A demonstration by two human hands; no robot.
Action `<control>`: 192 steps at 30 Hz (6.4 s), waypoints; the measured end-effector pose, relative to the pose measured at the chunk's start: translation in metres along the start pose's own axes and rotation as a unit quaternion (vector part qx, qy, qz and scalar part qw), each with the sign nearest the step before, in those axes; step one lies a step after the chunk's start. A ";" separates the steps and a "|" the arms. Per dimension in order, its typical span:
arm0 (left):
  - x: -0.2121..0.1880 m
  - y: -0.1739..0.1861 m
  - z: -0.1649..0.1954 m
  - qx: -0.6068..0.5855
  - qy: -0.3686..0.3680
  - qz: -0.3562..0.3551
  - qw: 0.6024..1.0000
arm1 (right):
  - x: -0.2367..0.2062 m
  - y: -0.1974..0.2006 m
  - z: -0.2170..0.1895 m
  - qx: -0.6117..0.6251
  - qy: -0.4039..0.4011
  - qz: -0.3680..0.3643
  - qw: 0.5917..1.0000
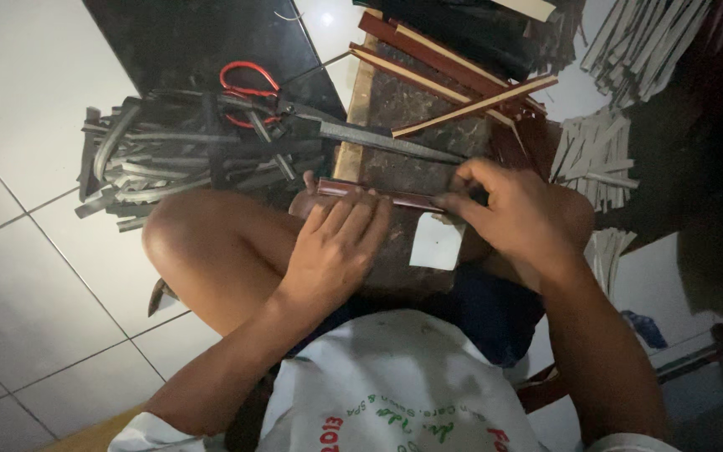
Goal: The person sits cross-legged on the floor and repeatedly smooths thin wooden strips by hand on a small wooden block. They handle both dark and light-colored strips, rubbing each one against the block and then placing it into a pile. The process is repeated for multiple strips throughout the clip.
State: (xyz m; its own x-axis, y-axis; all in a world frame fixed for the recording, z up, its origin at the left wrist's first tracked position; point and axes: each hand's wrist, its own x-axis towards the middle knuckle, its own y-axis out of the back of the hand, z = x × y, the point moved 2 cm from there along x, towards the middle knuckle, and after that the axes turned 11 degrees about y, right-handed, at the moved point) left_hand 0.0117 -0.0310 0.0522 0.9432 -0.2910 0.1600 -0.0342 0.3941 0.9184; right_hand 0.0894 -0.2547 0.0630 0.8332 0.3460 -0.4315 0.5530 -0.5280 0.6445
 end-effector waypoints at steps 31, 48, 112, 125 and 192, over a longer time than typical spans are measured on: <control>-0.020 -0.018 0.033 0.071 -0.032 -0.015 0.997 | -0.036 -0.010 0.030 -0.211 -0.018 -0.013 0.977; -0.020 -0.039 0.056 0.071 -0.033 -0.020 0.997 | -0.032 -0.031 0.065 0.029 0.061 0.041 0.997; 0.031 0.015 0.088 -0.749 0.152 -0.078 0.640 | -0.176 -0.039 0.109 0.191 -0.009 0.310 0.931; -0.001 0.012 0.051 -0.515 0.356 -0.043 0.778 | 0.069 0.076 0.170 0.199 -0.055 0.327 0.922; -0.031 -0.022 -0.046 -0.367 0.221 0.047 0.902 | -0.057 -0.111 -0.013 0.268 0.051 0.152 0.950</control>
State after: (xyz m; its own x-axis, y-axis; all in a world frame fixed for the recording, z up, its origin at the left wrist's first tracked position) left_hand -0.0018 0.0099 0.0107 0.9928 0.0851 -0.0838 -0.0453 0.9176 0.3949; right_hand -0.0197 -0.2060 0.0240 0.9650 0.1740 -0.1962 0.2287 -0.9246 0.3046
